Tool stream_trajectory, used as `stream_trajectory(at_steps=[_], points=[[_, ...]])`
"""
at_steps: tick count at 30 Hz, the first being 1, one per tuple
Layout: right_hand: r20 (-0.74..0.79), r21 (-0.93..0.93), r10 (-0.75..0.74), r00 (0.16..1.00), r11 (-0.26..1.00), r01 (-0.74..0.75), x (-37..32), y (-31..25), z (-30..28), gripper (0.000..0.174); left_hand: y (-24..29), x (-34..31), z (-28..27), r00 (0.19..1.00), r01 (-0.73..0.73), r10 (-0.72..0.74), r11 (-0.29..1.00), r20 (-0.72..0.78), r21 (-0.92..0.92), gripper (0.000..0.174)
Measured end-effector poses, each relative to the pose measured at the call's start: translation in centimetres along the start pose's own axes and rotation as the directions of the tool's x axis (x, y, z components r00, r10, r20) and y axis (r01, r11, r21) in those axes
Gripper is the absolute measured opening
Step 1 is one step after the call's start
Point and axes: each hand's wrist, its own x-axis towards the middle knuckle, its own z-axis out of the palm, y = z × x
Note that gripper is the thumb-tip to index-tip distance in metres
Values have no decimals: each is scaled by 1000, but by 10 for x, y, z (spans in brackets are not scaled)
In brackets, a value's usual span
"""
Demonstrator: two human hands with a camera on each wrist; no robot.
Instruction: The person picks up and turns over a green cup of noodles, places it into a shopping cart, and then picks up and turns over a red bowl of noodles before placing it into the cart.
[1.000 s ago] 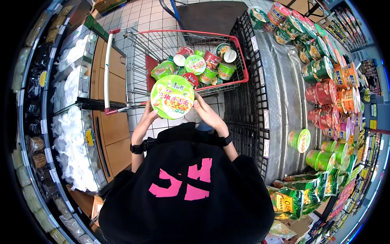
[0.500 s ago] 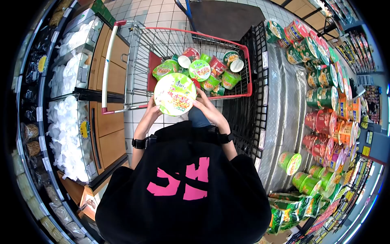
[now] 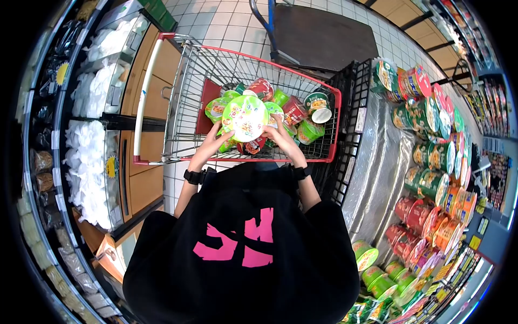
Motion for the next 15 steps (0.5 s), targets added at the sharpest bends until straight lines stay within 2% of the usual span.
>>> stream_trajectory(at_steps=[2, 5, 6, 7, 10, 12, 14, 15], points=[[13, -26, 25, 1000, 999, -25, 21, 8, -9, 85, -16, 14, 1, 992, -43, 55, 993, -114, 106, 63], [81, -128, 94, 992, 988, -83, 47, 19, -13, 88, -24, 25, -1, 993, 26, -27, 1000, -117, -7, 55], [90, -128, 95, 991, 988, -83, 53, 23, -14, 88, -25, 28, -3, 993, 61, -67, 996, -94, -67, 52], [106, -101, 108, 988, 990, -97, 60, 27, -15, 89, -27, 30, -2, 992, 82, -86, 996, -89, -47, 50], [146, -64, 128, 981, 991, -120, 77, 39, -19, 93, -26, 34, 0, 957, 268, -263, 963, -123, 26, 69], [185, -107, 237, 954, 970, -220, 85, 46, -22, 96, -32, 39, 0, 957, 278, -274, 960, -100, 28, 75], [223, -83, 244, 944, 969, -231, 87, 51, -27, 99, -39, 44, 0, 956, 286, -283, 958, -77, 29, 81], [236, -81, 260, 936, 965, -248, 88, 51, -28, 101, -29, 44, 5, 963, 262, -263, 965, -57, -26, 83]])
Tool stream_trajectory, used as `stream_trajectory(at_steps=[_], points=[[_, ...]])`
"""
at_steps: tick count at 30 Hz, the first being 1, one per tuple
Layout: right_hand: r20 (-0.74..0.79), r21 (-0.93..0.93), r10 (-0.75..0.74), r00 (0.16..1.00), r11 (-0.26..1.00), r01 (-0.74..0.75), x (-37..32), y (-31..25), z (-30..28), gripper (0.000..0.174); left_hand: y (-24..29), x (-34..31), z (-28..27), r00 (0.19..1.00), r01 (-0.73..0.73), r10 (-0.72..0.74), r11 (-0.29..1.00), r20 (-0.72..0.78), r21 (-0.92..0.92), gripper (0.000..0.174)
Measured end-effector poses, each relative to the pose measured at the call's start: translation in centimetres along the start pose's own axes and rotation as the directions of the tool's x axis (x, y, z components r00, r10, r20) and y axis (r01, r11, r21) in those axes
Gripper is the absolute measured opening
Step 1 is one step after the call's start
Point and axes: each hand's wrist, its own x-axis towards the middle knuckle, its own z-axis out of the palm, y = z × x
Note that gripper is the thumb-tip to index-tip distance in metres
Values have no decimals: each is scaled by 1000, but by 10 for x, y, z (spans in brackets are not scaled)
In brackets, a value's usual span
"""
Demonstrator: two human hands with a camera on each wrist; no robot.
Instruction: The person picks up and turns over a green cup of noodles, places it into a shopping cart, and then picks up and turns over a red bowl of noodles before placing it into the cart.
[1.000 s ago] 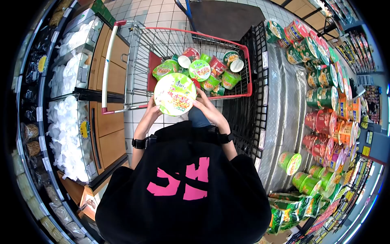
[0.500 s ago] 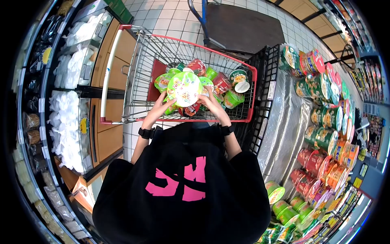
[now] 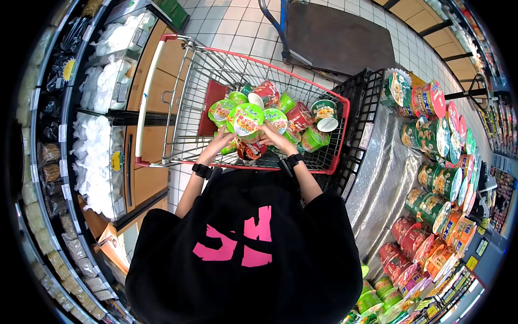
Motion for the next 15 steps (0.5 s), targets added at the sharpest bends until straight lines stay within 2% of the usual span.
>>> stream_trajectory(at_steps=[2, 4, 7, 8, 9, 11, 12, 13, 15], points=[[21, 6, 19, 1000, 1000, -19, 1, -1, -1, 102, -2, 5, 5, 1000, -17, 18, 998, 13, -57, 86], [38, -67, 44, 998, 997, -42, 7, 3, -3, 106, -23, 22, 7, 998, -20, 22, 999, -65, 34, 85], [76, -121, 82, 994, 990, -72, 12, -1, -4, 110, -21, 22, 10, 994, -32, 33, 999, -105, 9, 86], [74, -118, 81, 994, 990, -72, 12, -2, -3, 110, -27, 28, 7, 990, -113, 116, 993, -74, 44, 86], [82, -149, 75, 994, 987, -62, 13, -3, -3, 110, -34, 33, 3, 991, -115, 118, 992, -68, 49, 86], [86, -174, 63, 994, 984, -47, 19, 2, -4, 109, -42, 43, -4, 993, -5, 7, 1000, -121, 16, 85], [90, -227, 17, 996, 974, 4, 24, 6, -3, 108, -42, 44, -5, 986, 65, -67, 998, -154, -21, 77], [97, -280, -28, 995, 959, 54, 28, 10, -3, 106, -41, 47, -7, 986, 63, -64, 998, -151, -15, 77], [96, -277, -61, 994, 957, 85, 24, 8, -5, 101, -46, 53, -13, 984, 37, -57, 992, -166, -121, 69]])
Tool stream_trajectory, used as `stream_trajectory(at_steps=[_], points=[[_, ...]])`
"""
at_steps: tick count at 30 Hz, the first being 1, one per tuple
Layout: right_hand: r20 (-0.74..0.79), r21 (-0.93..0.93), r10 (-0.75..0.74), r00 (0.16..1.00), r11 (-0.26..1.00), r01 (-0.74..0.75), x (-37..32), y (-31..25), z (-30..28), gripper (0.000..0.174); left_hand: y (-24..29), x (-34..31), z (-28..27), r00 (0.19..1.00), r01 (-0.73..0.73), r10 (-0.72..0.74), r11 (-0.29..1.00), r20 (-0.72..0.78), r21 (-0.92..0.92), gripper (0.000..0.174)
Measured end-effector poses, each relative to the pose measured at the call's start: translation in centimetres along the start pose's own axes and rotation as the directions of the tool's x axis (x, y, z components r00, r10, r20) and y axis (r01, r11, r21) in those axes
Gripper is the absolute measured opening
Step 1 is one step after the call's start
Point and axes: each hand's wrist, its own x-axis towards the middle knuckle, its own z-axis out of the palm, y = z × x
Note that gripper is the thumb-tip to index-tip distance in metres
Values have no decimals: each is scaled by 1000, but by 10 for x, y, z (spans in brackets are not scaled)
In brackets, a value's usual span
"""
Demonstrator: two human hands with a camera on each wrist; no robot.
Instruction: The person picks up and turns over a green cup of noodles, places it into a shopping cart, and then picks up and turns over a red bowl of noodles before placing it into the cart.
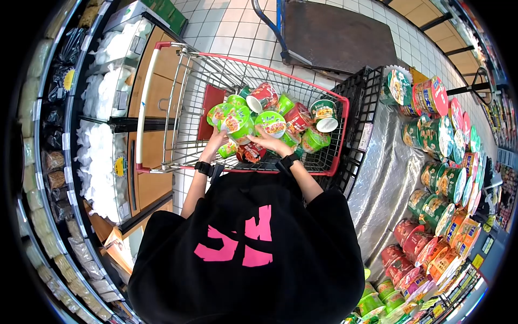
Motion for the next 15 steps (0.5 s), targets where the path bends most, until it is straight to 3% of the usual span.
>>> stream_trajectory(at_steps=[2, 4, 10, 12, 15], points=[[141, 69, 22, 990, 997, -32, -12, -14, -2, 97, -12, 12, -11, 998, -56, 56, 998, 23, 3, 68], [144, 79, 21, 989, 996, -33, -3, -4, -3, 96, -11, 12, -15, 1000, -1, 3, 996, 18, -86, 66], [61, 84, -40, 997, 996, 35, 0, 0, 5, 85, -21, 7, -15, 998, 22, -24, 999, -50, -36, 75], [168, -201, 48, 985, 979, -13, 5, -5, 0, 77, -18, -1, -12, 995, 98, -99, 994, -23, -38, 81], [196, -99, 9, 981, 995, 11, 14, 8, 7, 71, -16, -9, -5, 992, 122, -123, 992, -20, -41, 85]])
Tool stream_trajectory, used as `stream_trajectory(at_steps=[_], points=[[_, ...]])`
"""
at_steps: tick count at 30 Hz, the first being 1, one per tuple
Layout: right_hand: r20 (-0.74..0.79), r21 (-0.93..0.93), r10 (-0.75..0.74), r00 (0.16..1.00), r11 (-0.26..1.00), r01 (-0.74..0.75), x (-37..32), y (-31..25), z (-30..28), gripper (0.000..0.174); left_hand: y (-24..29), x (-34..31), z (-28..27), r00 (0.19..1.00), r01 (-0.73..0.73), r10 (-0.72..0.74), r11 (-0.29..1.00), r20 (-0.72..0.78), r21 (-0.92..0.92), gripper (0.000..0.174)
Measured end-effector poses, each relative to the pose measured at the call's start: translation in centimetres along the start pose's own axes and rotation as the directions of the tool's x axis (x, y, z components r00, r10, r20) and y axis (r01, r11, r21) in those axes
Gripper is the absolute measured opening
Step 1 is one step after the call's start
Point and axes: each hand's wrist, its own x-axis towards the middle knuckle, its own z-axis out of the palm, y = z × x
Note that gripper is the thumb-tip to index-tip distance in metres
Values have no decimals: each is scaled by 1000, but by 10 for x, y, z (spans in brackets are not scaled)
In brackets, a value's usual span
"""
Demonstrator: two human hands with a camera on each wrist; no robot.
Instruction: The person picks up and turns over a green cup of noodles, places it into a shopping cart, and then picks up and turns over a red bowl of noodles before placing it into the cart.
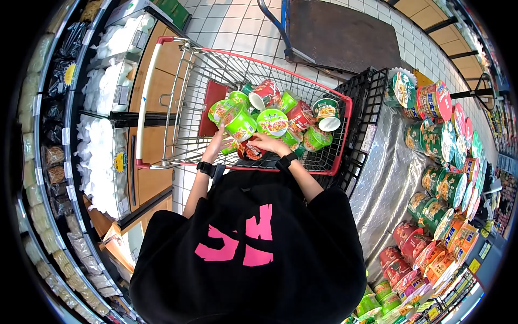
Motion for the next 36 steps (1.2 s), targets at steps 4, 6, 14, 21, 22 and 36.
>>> stream_trajectory(at_steps=[4, 6, 14, 21, 22, 36], points=[[-13, -45, 30, 999, 999, -30, 0, 11, 0, 73, 1, -1, 1, 999, -48, 48, 999, 0, -22, 80], [-132, -21, 0, 991, 1000, -2, 5, 24, 4, 78, 3, -2, 2, 995, -99, 99, 995, -7, -19, 77], [-69, 130, -47, 997, 990, 56, 13, 21, 5, 79, 12, -1, 14, 988, -142, 139, 989, 72, 33, 54], [-113, 32, 17, 993, 999, -13, 15, 16, 14, 77, -4, -6, 11, 988, -43, 31, 996, 154, 82, 48], [-97, 64, 40, 994, 997, -34, 15, 15, 16, 77, -6, -8, 10, 988, -41, 31, 997, 151, 64, 48], [-221, 69, -41, 975, 996, 57, 8, 21, 63, 80, -38, -26, -20, 989, -14, -8, 989, 149, 148, 48]])
